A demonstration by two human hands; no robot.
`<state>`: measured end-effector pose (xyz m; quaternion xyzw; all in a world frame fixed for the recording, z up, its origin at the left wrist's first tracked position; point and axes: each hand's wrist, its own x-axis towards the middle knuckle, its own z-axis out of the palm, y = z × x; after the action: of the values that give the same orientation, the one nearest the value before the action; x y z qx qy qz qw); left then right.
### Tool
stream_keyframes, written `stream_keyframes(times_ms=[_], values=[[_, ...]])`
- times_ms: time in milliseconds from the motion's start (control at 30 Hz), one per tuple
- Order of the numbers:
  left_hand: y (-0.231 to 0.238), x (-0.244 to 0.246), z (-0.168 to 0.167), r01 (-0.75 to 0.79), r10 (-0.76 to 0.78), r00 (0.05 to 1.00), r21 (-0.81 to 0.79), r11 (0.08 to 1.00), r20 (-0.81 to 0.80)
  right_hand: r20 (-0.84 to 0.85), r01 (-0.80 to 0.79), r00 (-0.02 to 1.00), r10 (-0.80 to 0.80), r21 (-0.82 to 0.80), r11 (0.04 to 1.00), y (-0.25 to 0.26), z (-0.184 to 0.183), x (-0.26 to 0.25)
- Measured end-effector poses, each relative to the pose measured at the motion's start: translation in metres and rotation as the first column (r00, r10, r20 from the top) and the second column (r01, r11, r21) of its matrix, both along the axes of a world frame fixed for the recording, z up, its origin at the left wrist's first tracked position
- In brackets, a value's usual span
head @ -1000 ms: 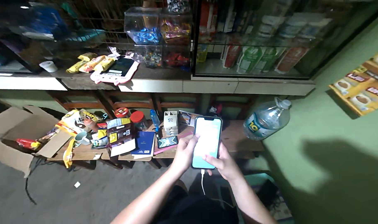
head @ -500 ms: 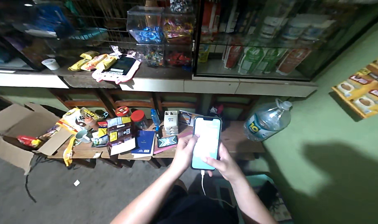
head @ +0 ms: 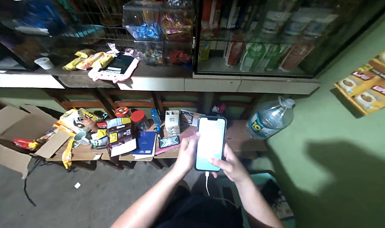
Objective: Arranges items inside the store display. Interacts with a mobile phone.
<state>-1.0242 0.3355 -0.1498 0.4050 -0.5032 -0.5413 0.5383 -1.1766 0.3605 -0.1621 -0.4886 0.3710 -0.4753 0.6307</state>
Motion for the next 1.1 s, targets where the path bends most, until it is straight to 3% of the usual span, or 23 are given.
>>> stream_keyframes(times_ms=[1100], values=[[0.0027, -0.0022, 0.0022, -0.006, 0.006, 1.000, -0.019, 1.000, -0.013, 0.009, -0.025, 1.000, 0.025, 0.008, 1.000, 0.0015, -0.0007, -0.0034]])
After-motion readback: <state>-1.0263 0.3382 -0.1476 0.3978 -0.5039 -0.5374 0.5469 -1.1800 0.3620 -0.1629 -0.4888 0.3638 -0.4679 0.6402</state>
